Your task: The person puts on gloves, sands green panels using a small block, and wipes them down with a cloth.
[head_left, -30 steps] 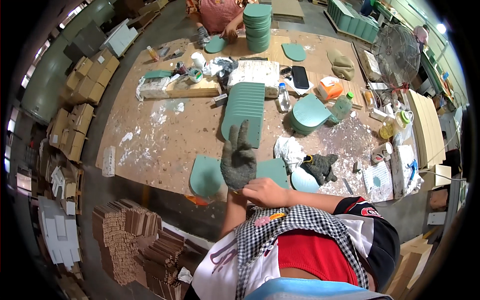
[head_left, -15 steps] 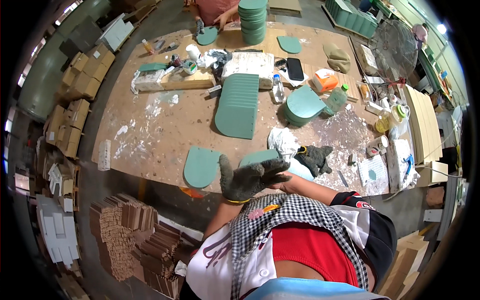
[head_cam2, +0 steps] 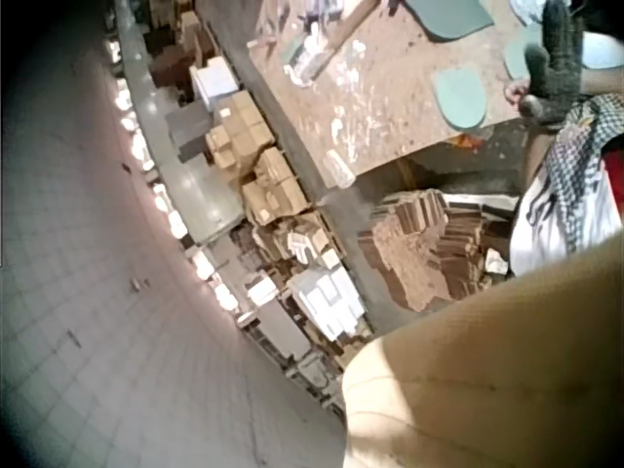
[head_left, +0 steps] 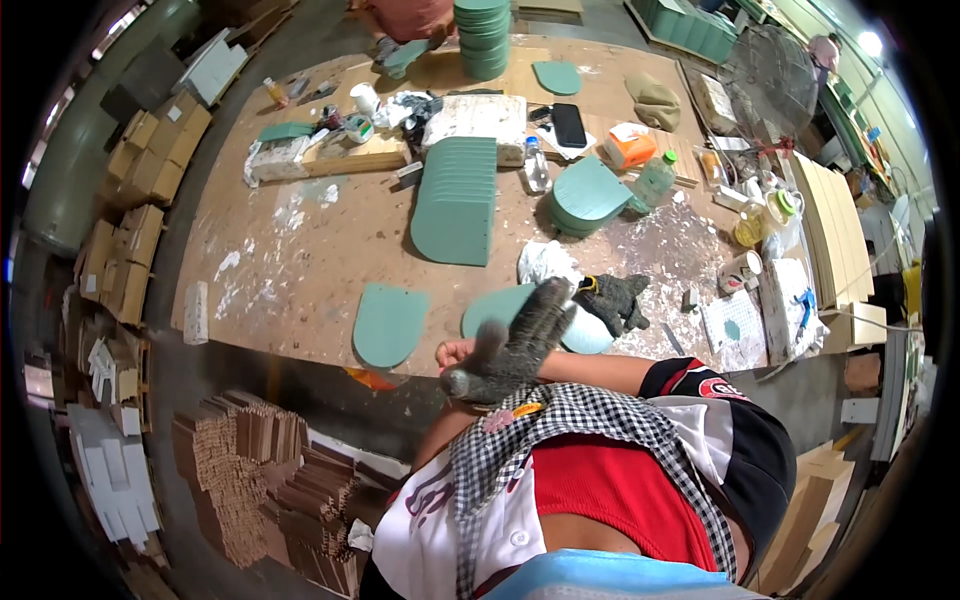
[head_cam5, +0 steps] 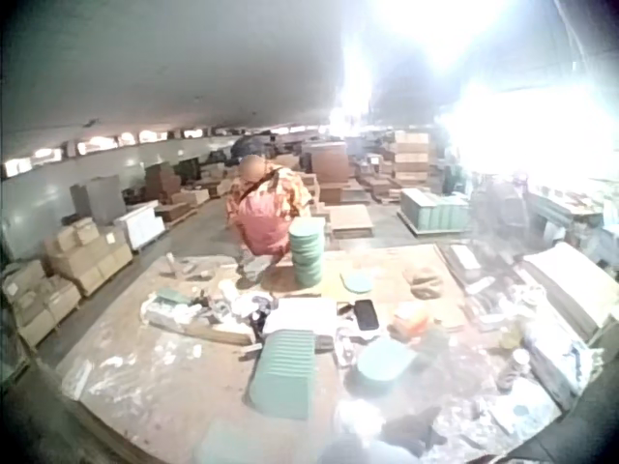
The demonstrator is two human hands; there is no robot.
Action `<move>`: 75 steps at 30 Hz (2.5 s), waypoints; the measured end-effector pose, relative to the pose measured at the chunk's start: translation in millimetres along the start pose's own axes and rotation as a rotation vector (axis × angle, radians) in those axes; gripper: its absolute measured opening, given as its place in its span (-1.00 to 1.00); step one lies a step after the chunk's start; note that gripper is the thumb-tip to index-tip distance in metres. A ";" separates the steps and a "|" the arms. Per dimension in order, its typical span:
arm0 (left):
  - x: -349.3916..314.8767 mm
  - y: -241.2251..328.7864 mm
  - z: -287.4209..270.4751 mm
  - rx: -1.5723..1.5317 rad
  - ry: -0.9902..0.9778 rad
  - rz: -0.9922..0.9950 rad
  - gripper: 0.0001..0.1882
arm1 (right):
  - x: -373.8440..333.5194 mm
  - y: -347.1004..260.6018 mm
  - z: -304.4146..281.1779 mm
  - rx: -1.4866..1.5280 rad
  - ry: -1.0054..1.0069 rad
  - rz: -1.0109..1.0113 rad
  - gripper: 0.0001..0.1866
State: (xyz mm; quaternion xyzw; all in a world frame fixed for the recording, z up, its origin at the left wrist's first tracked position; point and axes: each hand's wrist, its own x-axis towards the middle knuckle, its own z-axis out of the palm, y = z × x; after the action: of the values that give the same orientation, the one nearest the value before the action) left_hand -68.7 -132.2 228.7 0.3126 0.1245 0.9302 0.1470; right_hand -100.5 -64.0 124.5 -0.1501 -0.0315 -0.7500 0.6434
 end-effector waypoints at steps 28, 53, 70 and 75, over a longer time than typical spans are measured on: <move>-43.4 16.9 51.6 0.328 0.572 0.243 -0.52 | 3.0 -58.9 325.3 -1.165 -0.244 -0.544 -0.88; -52.8 -19.0 91.7 0.275 0.474 -0.027 -0.59 | 20.8 -6.5 319.9 -0.829 -0.577 -0.596 -0.57; -26.5 4.2 -2.7 0.747 0.721 -0.119 -0.62 | -228.2 -84.1 94.6 -1.767 1.924 -0.541 -0.78; -13.5 -21.1 -32.8 0.931 0.699 -0.373 -0.62 | -216.6 -63.2 -11.4 -2.128 1.799 -0.252 -0.53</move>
State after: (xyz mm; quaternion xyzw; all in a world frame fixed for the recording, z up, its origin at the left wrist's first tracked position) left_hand -74.5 -122.0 189.1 -0.0066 0.6114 0.7842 0.1058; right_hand -136.6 151.0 65.3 -0.0299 0.9510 -0.3039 -0.0490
